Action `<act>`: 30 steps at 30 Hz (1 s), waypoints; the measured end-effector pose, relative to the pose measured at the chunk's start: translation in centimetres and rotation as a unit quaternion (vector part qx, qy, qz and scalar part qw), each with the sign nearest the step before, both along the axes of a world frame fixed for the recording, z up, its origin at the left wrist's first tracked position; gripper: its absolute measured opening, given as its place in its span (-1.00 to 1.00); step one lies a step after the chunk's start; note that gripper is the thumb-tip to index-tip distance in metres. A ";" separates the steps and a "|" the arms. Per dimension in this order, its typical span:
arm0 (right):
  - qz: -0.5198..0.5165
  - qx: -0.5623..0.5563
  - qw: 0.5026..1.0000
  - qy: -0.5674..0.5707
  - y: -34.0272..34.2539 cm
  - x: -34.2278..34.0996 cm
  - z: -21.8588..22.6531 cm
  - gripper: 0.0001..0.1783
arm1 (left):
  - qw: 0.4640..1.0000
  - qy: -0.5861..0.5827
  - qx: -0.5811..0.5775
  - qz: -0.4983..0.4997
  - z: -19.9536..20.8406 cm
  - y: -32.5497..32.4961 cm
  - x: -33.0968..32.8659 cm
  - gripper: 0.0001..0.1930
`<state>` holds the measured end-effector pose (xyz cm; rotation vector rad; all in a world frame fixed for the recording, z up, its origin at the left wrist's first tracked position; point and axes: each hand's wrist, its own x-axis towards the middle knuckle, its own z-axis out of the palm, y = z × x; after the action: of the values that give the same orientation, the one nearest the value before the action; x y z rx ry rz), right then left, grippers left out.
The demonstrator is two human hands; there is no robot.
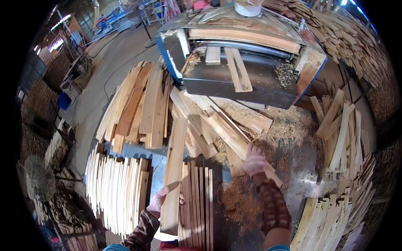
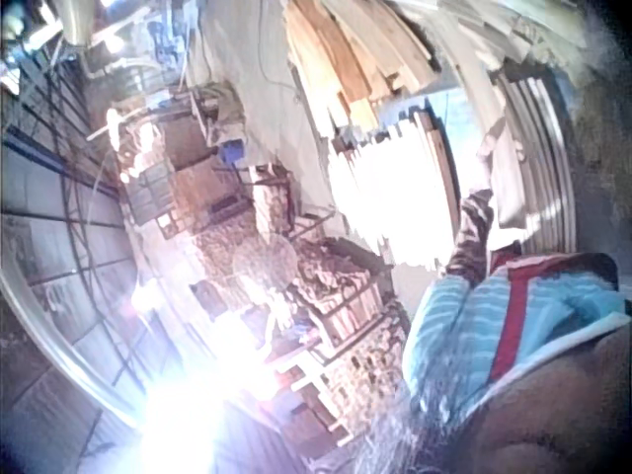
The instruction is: The person repeatedly picks up thin wooden planks from a pile, inspects them, and places them into a neat stack. The person also gathers a large stack of planks and carries them to a storage rack in the workshop.
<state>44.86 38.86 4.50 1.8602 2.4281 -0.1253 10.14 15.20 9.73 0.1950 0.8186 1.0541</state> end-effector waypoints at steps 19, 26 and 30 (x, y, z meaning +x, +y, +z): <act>-0.054 -0.222 0.916 0.330 -37.5 -2.3 -4.8 -0.31 | 0.732 0.679 0.033 -0.042 -12.7 -18.8 0.6 -0.43; -0.097 -0.075 0.958 0.259 -19.2 2.0 -1.4 -0.42 | 0.840 0.524 -0.041 -0.134 -11.0 -16.8 0.6 -0.37; -0.106 0.107 0.985 0.086 -8.8 4.3 -2.6 -0.29 | 0.938 0.328 -0.040 0.105 -12.6 -15.2 0.0 -0.35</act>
<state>49.17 30.06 1.92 2.2895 2.4283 -0.0386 10.15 0.02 -2.92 0.4086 1.5092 1.1658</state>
